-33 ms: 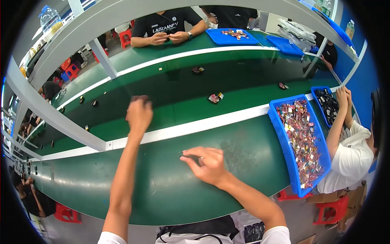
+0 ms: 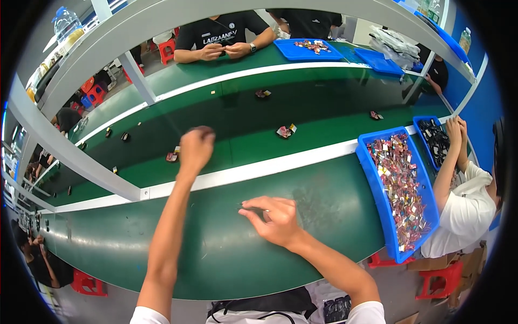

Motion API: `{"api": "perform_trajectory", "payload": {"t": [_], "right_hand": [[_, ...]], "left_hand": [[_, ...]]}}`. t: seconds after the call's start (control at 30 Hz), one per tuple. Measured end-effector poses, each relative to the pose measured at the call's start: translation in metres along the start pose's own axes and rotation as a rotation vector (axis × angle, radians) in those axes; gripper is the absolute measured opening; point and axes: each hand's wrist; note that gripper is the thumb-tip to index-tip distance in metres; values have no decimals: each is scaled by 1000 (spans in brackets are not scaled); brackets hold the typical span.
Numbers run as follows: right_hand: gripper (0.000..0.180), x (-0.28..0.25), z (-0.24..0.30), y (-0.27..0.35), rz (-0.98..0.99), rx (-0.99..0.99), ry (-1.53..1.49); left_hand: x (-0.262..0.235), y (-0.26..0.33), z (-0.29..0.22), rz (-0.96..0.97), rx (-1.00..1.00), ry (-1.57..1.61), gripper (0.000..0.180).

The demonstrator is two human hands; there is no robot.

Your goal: Assembling small electronic circuit boards and components on a factory production line.

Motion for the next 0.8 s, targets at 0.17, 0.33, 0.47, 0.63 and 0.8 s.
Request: {"api": "perform_trajectory", "payload": {"t": [0.17,0.33,0.47,0.63,0.8], "right_hand": [[17,3,-6,5,-13,-35,-6],[16,2,-7,2,-21,15,-18],[17,-4,-6,3,33,57,52],[18,-2,-5,0,31,25,33],[19,3,-10,6,78,133,-21]], "left_hand": [[92,-37,-65,296,-488,563,20],[140,-52,-90,352,-599,421,25],[146,-55,-100,376,-587,204,33],[132,-51,-84,390,-571,331,30],[80,-34,-84,307,-386,468,22]]}}
Point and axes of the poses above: each hand's wrist, its own y-axis away from the middle knuckle, its own x-axis out of the palm, z = x × y, and after that the axes turned 14 degrees about y, right-handed
